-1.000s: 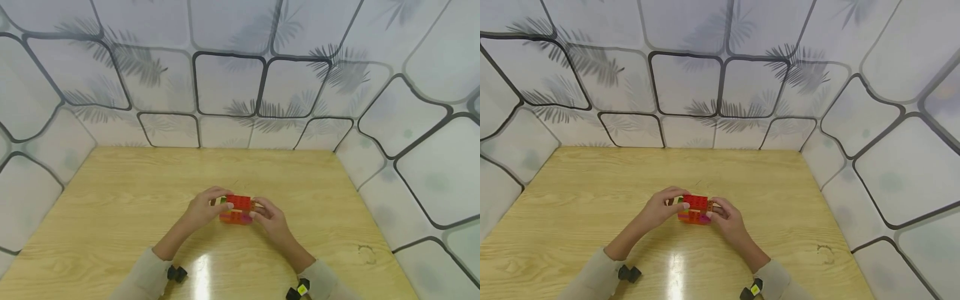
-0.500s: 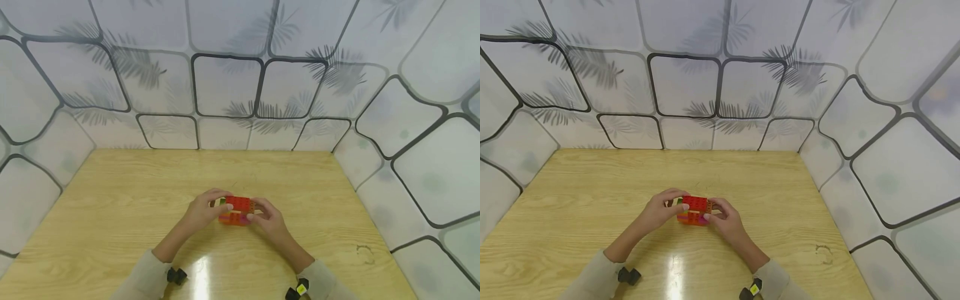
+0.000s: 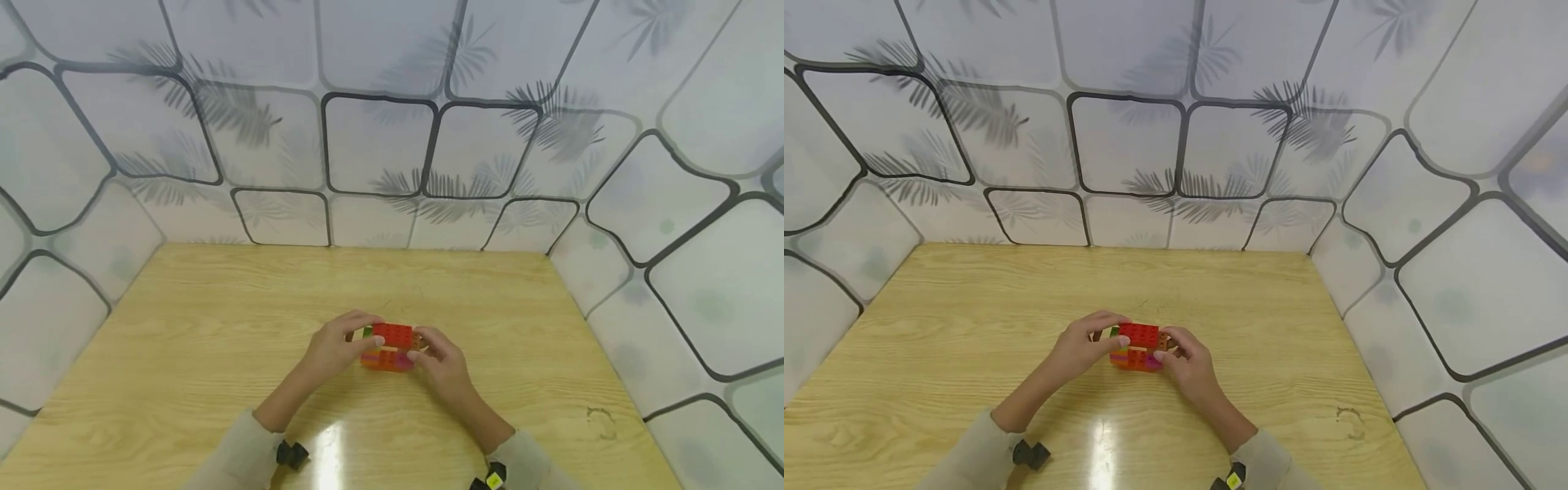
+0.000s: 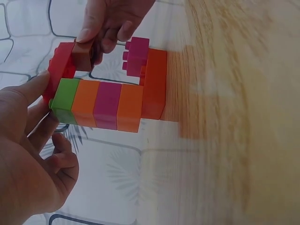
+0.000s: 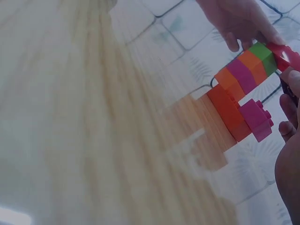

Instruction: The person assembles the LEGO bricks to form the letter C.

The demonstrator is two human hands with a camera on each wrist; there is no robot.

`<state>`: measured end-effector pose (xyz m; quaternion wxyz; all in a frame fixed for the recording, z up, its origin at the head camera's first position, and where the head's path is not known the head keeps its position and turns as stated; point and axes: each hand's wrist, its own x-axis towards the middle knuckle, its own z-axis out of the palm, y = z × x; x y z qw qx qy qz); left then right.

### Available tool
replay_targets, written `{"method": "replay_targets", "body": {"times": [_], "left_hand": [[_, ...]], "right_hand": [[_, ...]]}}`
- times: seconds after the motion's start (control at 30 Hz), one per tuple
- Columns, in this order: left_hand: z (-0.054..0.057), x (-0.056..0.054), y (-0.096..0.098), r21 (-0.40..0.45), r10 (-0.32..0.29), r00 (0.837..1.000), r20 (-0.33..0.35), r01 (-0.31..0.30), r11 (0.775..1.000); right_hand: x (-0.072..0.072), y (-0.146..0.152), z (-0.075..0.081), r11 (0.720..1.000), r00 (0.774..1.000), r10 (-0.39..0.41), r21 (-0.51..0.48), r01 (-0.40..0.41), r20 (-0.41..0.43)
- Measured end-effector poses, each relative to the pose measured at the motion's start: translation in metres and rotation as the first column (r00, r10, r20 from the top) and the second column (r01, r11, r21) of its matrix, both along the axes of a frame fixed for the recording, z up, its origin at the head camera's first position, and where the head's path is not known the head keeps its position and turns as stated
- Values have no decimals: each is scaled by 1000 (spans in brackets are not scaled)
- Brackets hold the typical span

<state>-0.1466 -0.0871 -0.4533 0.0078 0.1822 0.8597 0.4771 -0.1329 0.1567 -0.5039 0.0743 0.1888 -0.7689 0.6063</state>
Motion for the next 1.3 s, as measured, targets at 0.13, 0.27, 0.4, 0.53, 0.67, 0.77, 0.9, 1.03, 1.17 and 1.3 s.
{"method": "replay_targets", "body": {"times": [0.13, 0.27, 0.4, 0.53, 0.67, 0.77, 0.9, 1.03, 1.17, 1.3], "left_hand": [[1, 0, 2, -10, 15, 1000, -11, -15, 1000], [3, 1, 3, -30, 40, 999, -37, -41, 999], [3, 1, 5, -72, 57, 996, -72, -63, 995], [3, 2, 5, -93, 77, 993, -87, -85, 992], [2, 2, 5, -80, 79, 994, -73, -85, 993], [0, 3, 5, -46, 58, 998, -40, -60, 997], [-3, 3, 2, 18, 25, 1000, 11, -25, 1000], [-5, 4, -4, 46, 15, 1000, -5, -15, 999], [-7, 8, -14, 56, 5, 1000, -14, -4, 998], [-9, 10, -20, 61, -17, 1000, 11, 16, 998]], "right_hand": [[-1, 0, 0, 1000, 1000, -9, -17, 9, 4], [-2, 2, 1, 1000, 1000, -7, -4, 7, 0], [-4, 5, 3, 999, 1000, -11, 43, 12, -23], [-6, 7, 3, 998, 999, 14, 55, -12, -35], [-7, 8, 2, 998, 999, 22, 63, -19, -41], [-7, 8, 7, 997, 996, 33, 65, -28, -80], [-1, 6, 24, 997, 988, 67, 57, -59, -142], [1, 6, 33, 996, 980, 85, 44, -78, -178], [-4, 9, 19, 997, 980, 72, 39, -66, -186], [-6, 15, 4, 998, 988, 23, 61, -14, -153]]}}
